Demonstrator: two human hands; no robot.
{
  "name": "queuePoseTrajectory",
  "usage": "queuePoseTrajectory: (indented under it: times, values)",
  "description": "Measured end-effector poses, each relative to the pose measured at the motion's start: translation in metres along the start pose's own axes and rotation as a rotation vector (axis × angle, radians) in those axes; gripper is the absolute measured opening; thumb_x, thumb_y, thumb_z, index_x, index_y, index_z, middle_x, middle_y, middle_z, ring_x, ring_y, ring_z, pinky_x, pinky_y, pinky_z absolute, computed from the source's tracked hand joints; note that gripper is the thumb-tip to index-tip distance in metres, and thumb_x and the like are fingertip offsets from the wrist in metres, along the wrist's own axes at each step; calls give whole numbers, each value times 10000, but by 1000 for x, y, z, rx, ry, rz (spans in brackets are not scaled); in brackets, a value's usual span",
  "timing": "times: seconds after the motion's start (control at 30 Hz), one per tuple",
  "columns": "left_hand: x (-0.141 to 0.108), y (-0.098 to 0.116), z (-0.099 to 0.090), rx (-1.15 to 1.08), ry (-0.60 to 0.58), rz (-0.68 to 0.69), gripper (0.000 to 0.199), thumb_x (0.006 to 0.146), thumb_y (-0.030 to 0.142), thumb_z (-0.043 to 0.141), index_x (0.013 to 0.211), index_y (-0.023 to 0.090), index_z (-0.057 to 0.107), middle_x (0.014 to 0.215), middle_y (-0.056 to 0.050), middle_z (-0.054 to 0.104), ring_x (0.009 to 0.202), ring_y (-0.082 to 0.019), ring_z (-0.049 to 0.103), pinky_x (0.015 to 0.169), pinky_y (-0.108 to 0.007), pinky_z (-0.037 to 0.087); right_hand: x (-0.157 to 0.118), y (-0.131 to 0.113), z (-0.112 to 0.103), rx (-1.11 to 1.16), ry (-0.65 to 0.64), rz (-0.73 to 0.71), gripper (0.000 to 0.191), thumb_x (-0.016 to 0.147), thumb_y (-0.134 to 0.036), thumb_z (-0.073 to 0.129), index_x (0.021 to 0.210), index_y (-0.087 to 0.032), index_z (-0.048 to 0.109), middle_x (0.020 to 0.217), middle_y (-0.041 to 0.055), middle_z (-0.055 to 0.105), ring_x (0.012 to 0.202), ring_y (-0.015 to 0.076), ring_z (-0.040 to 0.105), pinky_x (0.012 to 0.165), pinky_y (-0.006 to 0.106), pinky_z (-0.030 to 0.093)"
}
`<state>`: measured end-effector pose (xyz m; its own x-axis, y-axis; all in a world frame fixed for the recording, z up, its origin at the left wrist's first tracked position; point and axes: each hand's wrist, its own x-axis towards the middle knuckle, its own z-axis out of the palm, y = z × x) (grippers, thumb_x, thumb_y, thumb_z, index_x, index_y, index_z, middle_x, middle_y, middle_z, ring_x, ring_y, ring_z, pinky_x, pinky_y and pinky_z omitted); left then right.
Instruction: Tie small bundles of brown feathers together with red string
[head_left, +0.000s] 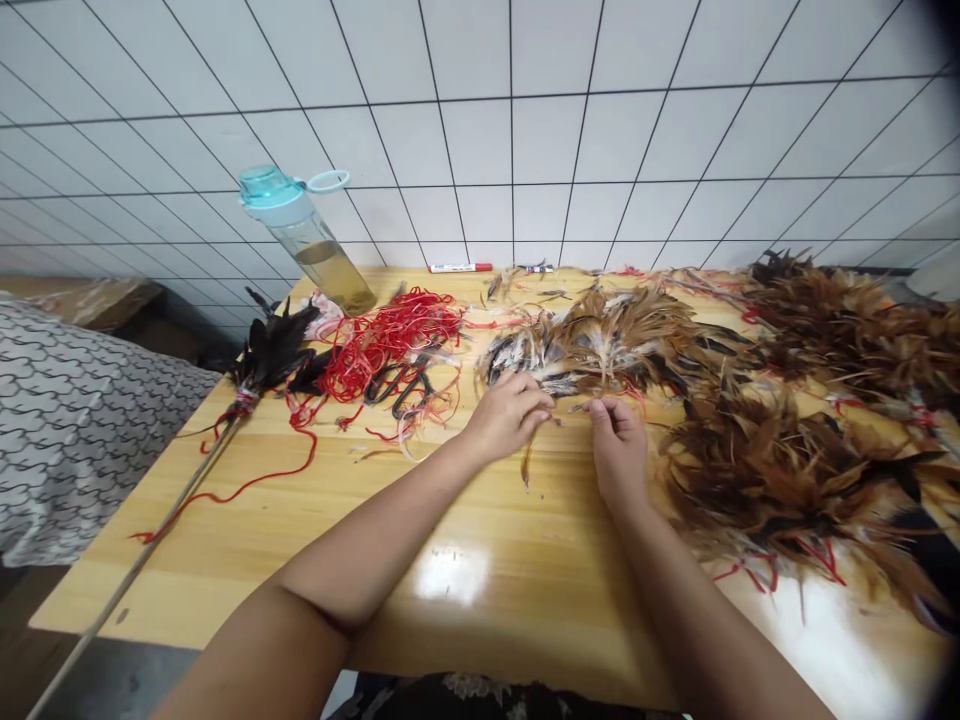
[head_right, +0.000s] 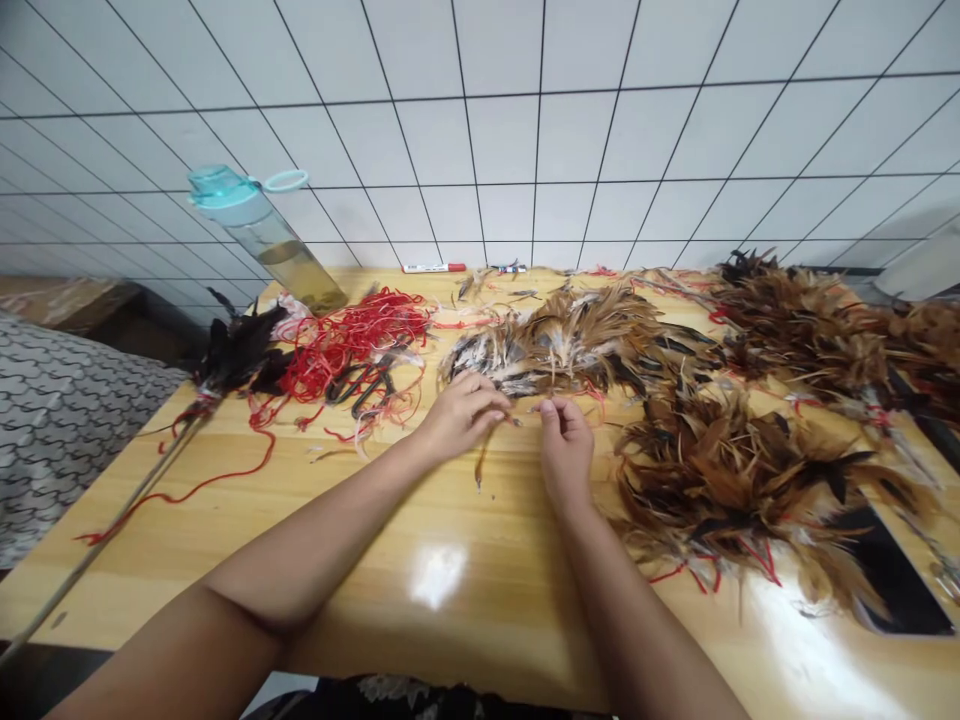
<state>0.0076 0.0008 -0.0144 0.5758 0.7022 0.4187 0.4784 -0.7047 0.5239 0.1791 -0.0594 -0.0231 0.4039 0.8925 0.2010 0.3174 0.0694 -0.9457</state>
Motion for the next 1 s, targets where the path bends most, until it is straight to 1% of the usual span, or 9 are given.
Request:
queuePoseTrajectory:
  times: [0.07, 0.13, 0.27, 0.37, 0.47, 0.6, 0.8, 1.0]
  values:
    - [-1, 2, 7, 47, -27, 40, 197, 897, 266, 531, 1010, 195, 676, 960, -79, 611, 935, -194, 498, 840, -325, 426, -2, -1, 3, 1, -2, 3, 245, 874, -403, 491, 788, -191, 581, 752, 15, 600, 743, 162, 549, 726, 300, 450]
    - [-1, 4, 12, 91, -53, 60, 192, 901, 262, 524, 998, 199, 678, 944, -75, 608, 915, -196, 479, 810, -311, 421, -4, 0, 6, -15, -19, -20, 226, 870, -385, 503, 789, -191, 587, 763, 16, 606, 749, 163, 552, 738, 305, 449]
    - [3, 7, 16, 137, -79, 61, 193, 913, 235, 489, 861, 193, 670, 895, -71, 603, 881, -196, 459, 782, -303, 406, -5, 4, 8, -74, -34, -67, 214, 878, -361, 500, 786, -192, 593, 757, 14, 612, 736, 161, 553, 726, 304, 443]
    - [4, 7, 15, 115, -57, 51, 184, 917, 216, 470, 830, 183, 629, 896, -69, 603, 885, -195, 466, 809, -316, 403, -5, 6, 7, -80, -27, -60, 224, 879, -372, 498, 783, -193, 592, 763, 17, 625, 733, 164, 561, 717, 305, 447]
    - [3, 6, 11, 36, -20, 42, 141, 916, 189, 453, 844, 176, 574, 901, -63, 610, 902, -189, 497, 853, -331, 402, -4, 7, 7, -81, -12, -64, 237, 878, -386, 499, 777, -194, 593, 759, 22, 632, 713, 169, 563, 694, 306, 445]
    - [1, 5, 7, -29, 26, 10, 141, 938, 215, 420, 874, 179, 541, 856, -47, 610, 853, -176, 520, 808, -315, 415, -4, 8, 7, -145, -34, -129, 224, 886, -373, 498, 781, -202, 599, 740, 15, 617, 697, 168, 550, 678, 304, 436]
    - [1, 3, 5, -25, 49, 109, 182, 957, 240, 411, 871, 175, 558, 848, -46, 627, 831, -163, 525, 796, -292, 415, -6, 6, 8, -272, -112, -246, 214, 893, -327, 488, 757, -205, 600, 693, 11, 565, 669, 168, 516, 648, 302, 403]
    - [3, 3, -1, 21, 73, 161, 201, 957, 234, 408, 851, 168, 565, 848, -63, 635, 814, -167, 521, 785, -303, 411, -6, 5, 9, -299, -145, -259, 207, 888, -312, 484, 759, -208, 608, 685, 14, 567, 651, 168, 510, 632, 300, 390]
